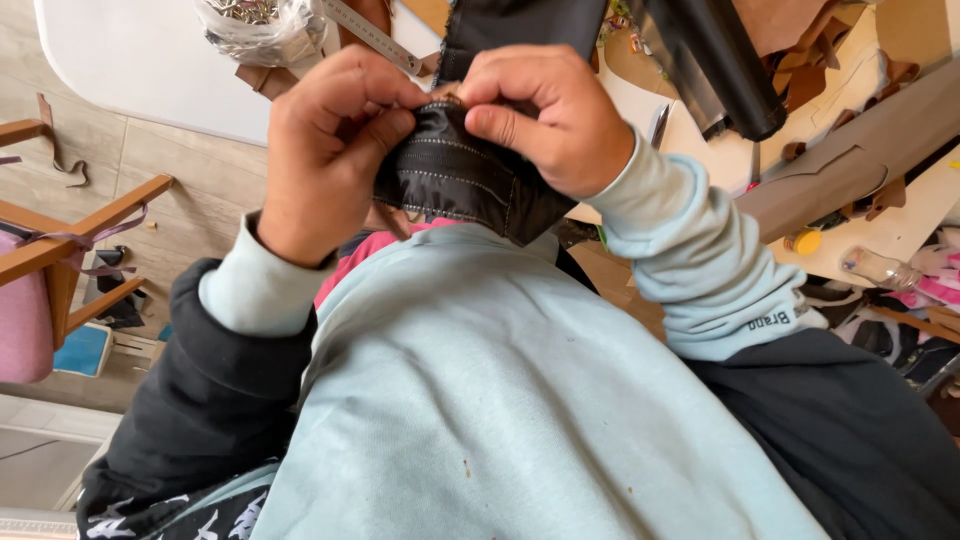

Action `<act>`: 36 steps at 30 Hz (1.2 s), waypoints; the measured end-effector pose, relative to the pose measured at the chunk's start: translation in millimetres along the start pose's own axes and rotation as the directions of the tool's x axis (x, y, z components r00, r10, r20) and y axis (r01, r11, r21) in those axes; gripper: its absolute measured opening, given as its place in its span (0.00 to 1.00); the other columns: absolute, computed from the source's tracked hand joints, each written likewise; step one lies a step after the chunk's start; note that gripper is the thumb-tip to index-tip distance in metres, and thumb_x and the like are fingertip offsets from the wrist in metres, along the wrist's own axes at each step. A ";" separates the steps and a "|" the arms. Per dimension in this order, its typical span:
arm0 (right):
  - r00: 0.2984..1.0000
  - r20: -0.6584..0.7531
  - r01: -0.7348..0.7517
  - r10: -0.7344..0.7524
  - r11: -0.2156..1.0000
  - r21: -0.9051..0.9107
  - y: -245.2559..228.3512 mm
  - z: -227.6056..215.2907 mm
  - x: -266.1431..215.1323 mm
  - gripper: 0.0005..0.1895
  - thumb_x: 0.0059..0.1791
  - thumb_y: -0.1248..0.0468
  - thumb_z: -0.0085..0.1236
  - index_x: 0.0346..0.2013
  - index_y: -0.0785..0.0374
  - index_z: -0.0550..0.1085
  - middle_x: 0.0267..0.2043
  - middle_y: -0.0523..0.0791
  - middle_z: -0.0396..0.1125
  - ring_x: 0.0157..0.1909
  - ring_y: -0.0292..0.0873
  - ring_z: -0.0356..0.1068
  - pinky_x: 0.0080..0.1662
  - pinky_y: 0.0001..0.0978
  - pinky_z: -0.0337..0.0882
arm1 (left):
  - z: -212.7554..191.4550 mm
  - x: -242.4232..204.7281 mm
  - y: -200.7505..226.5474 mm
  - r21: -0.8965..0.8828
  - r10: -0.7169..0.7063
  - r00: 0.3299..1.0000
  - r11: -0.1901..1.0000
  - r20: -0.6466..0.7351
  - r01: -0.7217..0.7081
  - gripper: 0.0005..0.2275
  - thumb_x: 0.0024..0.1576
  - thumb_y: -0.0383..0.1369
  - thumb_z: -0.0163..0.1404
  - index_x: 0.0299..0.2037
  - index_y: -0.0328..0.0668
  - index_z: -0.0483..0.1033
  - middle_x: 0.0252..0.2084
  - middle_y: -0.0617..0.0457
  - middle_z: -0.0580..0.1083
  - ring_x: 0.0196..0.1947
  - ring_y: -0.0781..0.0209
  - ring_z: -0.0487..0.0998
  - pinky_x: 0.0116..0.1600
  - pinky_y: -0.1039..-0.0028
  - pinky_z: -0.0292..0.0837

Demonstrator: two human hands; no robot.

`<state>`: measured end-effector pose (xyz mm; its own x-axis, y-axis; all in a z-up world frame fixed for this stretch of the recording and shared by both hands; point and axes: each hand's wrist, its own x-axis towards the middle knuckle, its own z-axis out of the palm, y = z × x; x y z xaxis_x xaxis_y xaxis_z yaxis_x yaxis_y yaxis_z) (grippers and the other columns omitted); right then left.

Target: Attaching a fabric lining to a leather bag using plastic clips to prepare it for sewing.

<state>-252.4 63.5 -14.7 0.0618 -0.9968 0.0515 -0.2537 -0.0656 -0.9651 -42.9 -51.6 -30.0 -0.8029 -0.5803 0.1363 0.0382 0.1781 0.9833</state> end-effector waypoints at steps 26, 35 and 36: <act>0.970 -0.112 0.211 -0.216 0.976 -0.055 -17.1 22.3 3.2 0.14 0.59 0.64 0.49 0.40 0.76 0.73 0.39 0.58 0.68 0.38 0.54 0.67 0.43 0.44 0.68 | -17.7 -9.9 -0.8 0.111 0.245 0.968 0.962 0.062 -0.250 0.04 0.67 0.23 0.53 0.45 0.25 0.78 0.42 0.41 0.72 0.41 0.46 0.74 0.48 0.62 0.69; 0.970 -0.148 0.195 -0.191 0.981 0.010 -18.6 28.3 -9.4 0.15 0.59 0.62 0.49 0.39 0.74 0.72 0.37 0.56 0.68 0.38 0.54 0.67 0.43 0.45 0.68 | -16.3 -12.3 9.4 0.093 0.281 0.951 0.951 0.127 -0.294 0.09 0.70 0.28 0.48 0.45 0.24 0.77 0.40 0.41 0.71 0.39 0.47 0.73 0.44 0.62 0.68; 0.970 -0.151 0.193 -0.188 0.981 0.013 -19.2 29.5 -10.7 0.15 0.59 0.61 0.49 0.39 0.74 0.72 0.38 0.56 0.68 0.38 0.54 0.67 0.43 0.44 0.68 | -15.4 -12.3 9.8 0.077 0.286 0.949 0.951 0.137 -0.298 0.09 0.69 0.28 0.48 0.44 0.23 0.76 0.40 0.40 0.71 0.39 0.46 0.73 0.45 0.61 0.68</act>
<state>-219.7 76.8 -4.3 -0.0380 -0.9620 0.2706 -0.2241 -0.2557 -0.9404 -23.5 -55.0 -20.1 -0.8320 -0.3909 0.3938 0.2295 0.4037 0.8856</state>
